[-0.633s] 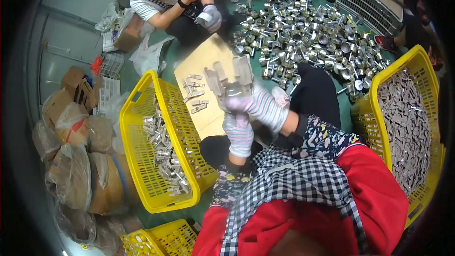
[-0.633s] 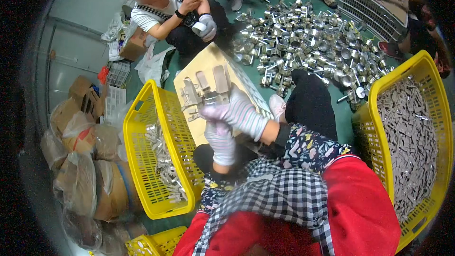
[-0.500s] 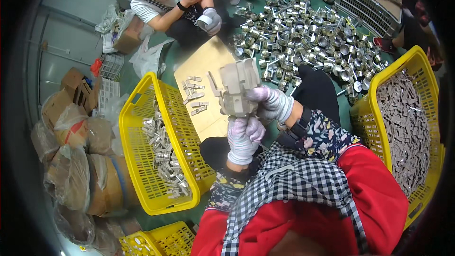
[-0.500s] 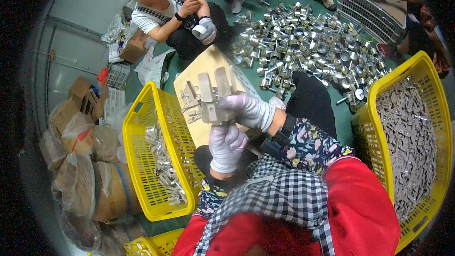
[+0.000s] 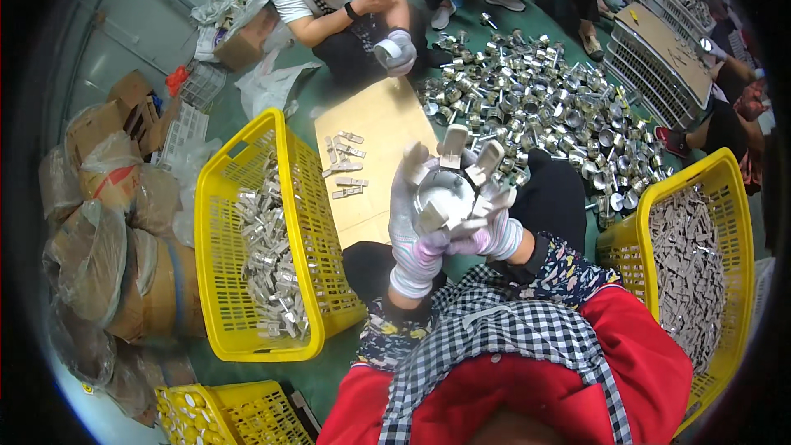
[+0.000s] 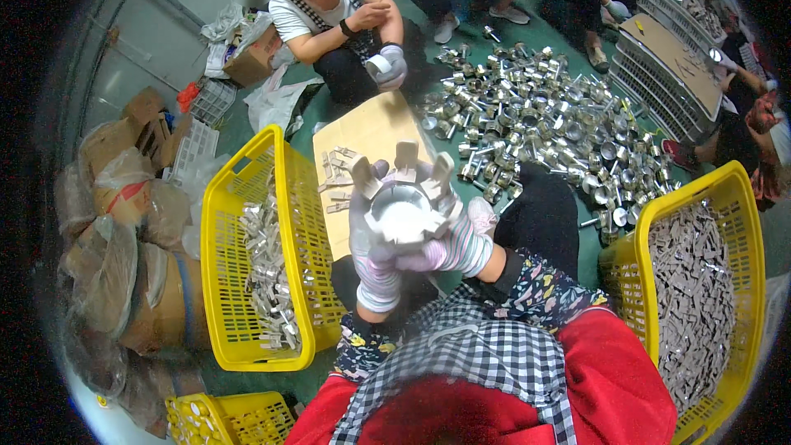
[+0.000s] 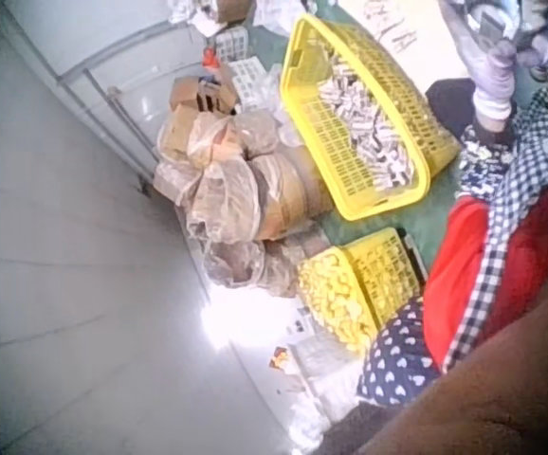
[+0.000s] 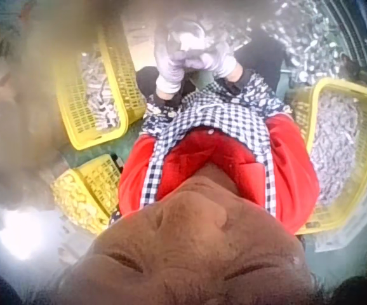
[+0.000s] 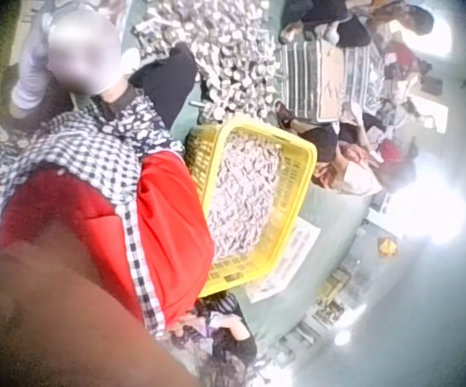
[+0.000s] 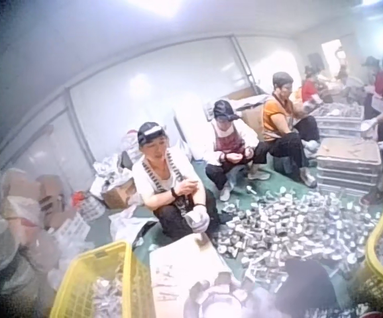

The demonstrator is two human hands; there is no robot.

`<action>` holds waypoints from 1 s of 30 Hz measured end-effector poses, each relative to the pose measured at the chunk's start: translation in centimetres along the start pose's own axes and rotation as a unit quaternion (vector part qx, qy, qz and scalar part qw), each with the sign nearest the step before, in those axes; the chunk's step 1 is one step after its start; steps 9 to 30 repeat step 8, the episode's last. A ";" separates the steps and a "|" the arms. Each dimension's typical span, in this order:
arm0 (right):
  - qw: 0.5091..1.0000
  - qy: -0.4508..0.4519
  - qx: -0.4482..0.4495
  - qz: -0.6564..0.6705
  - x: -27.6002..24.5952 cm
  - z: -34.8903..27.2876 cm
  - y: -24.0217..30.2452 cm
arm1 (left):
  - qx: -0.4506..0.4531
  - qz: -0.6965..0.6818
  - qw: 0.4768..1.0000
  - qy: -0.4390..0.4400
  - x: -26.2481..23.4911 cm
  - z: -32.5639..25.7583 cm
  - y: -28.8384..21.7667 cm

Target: The recorder is assembling small metal hinge components by hand, taking parts from bins and arranging them on a small wooden platform.

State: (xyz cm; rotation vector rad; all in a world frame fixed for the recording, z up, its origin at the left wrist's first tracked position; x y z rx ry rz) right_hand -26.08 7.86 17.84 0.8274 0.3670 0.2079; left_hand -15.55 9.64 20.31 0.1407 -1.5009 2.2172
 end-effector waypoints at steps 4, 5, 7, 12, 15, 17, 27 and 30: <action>0.957 -0.191 -0.083 0.204 2.5 -1.7 -2.8 | 0.010 -0.045 0.998 -0.045 0.3 -0.3 1.0; 0.956 -0.190 -0.082 0.206 2.6 -1.9 -2.8 | 0.010 -0.044 0.998 -0.047 0.4 -0.6 1.2; 0.983 -0.056 0.091 0.152 1.6 -1.9 -1.9 | 0.013 -0.105 0.991 -0.082 0.3 -1.0 1.9; 0.982 -0.056 0.094 0.152 1.6 -1.9 -2.0 | 0.015 -0.086 0.994 -0.067 0.3 -1.0 1.9; 0.982 -0.056 0.094 0.152 1.6 -1.9 -2.0 | 0.015 -0.086 0.994 -0.067 0.3 -1.0 1.9; 0.982 -0.056 0.094 0.152 1.6 -1.9 -2.0 | 0.015 -0.086 0.994 -0.067 0.3 -1.0 1.9; 0.982 -0.056 0.094 0.152 1.6 -1.9 -2.0 | 0.015 -0.086 0.994 -0.067 0.3 -1.0 1.9; 0.982 -0.056 0.094 0.152 1.6 -1.9 -2.0 | 0.015 -0.086 0.994 -0.067 0.3 -1.0 1.9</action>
Point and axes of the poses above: each hand's wrist, its own z-axis towards the middle knuckle, its own x-axis out of the palm, y = z × x, the point moved 3 cm from there along z, towards the middle knuckle, and after that the axes turned 5 degrees about y, right-handed, at the moved point
